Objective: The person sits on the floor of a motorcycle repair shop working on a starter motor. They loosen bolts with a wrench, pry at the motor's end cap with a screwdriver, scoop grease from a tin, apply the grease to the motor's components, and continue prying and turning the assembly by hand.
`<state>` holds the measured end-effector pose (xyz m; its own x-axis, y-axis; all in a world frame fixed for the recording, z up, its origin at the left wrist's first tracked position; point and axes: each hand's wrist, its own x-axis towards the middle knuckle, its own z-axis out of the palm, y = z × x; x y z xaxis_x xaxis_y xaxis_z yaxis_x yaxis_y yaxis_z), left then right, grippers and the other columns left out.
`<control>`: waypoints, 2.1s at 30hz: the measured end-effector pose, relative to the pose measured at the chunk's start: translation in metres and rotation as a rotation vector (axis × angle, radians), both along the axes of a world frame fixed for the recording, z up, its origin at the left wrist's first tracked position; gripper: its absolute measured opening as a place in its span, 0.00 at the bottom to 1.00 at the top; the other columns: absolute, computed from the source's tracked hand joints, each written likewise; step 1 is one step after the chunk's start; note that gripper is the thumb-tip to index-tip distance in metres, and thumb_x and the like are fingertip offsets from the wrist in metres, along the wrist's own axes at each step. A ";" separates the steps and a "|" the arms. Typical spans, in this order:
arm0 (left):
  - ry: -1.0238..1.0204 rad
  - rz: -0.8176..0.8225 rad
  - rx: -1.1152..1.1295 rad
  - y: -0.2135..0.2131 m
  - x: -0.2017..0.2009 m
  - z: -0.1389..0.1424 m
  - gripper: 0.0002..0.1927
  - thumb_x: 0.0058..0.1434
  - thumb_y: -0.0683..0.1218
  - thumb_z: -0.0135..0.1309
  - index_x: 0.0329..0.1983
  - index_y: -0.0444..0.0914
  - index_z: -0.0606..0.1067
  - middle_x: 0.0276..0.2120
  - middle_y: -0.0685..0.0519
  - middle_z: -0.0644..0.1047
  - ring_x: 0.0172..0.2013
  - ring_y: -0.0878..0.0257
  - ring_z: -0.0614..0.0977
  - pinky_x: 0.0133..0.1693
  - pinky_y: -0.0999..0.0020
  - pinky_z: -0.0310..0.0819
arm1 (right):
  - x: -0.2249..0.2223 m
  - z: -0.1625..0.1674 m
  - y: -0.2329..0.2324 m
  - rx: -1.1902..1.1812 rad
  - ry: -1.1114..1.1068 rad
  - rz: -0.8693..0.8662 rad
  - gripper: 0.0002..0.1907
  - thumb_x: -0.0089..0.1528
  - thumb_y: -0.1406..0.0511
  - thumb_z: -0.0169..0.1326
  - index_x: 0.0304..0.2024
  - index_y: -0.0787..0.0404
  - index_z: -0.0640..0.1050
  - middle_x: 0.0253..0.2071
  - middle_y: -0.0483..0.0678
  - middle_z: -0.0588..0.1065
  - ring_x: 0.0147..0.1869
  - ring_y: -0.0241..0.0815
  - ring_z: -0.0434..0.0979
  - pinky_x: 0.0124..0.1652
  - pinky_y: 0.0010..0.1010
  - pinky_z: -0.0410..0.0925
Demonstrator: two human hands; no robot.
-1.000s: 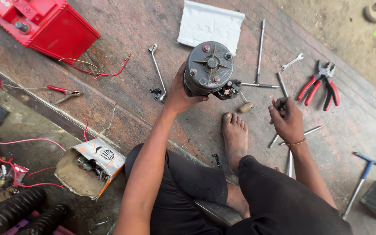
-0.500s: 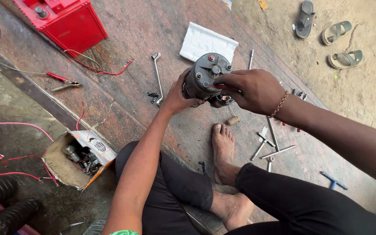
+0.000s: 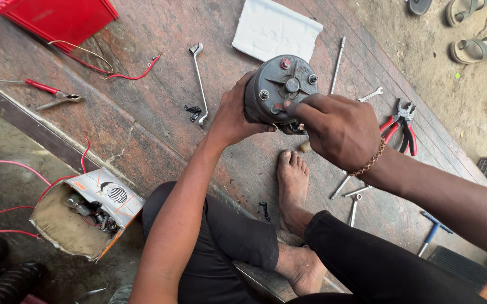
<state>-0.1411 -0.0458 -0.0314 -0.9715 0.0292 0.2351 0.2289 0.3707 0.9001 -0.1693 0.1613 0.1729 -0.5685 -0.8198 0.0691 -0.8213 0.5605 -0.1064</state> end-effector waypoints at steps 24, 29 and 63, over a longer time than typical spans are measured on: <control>-0.040 0.028 -0.075 0.002 -0.002 -0.002 0.70 0.33 0.65 0.79 0.75 0.42 0.53 0.68 0.47 0.69 0.67 0.47 0.72 0.64 0.44 0.59 | 0.007 -0.009 0.000 -0.030 0.018 -0.062 0.12 0.63 0.74 0.54 0.46 0.54 0.81 0.36 0.44 0.79 0.33 0.41 0.80 0.25 0.33 0.70; -0.081 0.022 -0.063 0.003 -0.003 -0.005 0.71 0.32 0.65 0.79 0.76 0.43 0.53 0.67 0.48 0.71 0.66 0.48 0.73 0.65 0.45 0.61 | 0.012 -0.012 0.001 -0.069 0.021 -0.070 0.12 0.63 0.73 0.54 0.46 0.55 0.80 0.36 0.45 0.78 0.34 0.43 0.80 0.26 0.34 0.71; -0.100 0.027 -0.102 0.004 -0.002 -0.007 0.71 0.33 0.66 0.79 0.75 0.48 0.50 0.68 0.49 0.68 0.68 0.48 0.70 0.65 0.41 0.56 | 0.018 0.000 -0.001 -0.082 0.025 -0.083 0.09 0.64 0.68 0.61 0.47 0.57 0.81 0.37 0.46 0.79 0.36 0.46 0.81 0.30 0.36 0.71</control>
<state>-0.1430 -0.0416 -0.0381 -0.9908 0.0211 0.1338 0.1281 0.4662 0.8753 -0.1516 0.1604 0.1727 -0.6316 -0.7608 0.1493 -0.7752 0.6171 -0.1348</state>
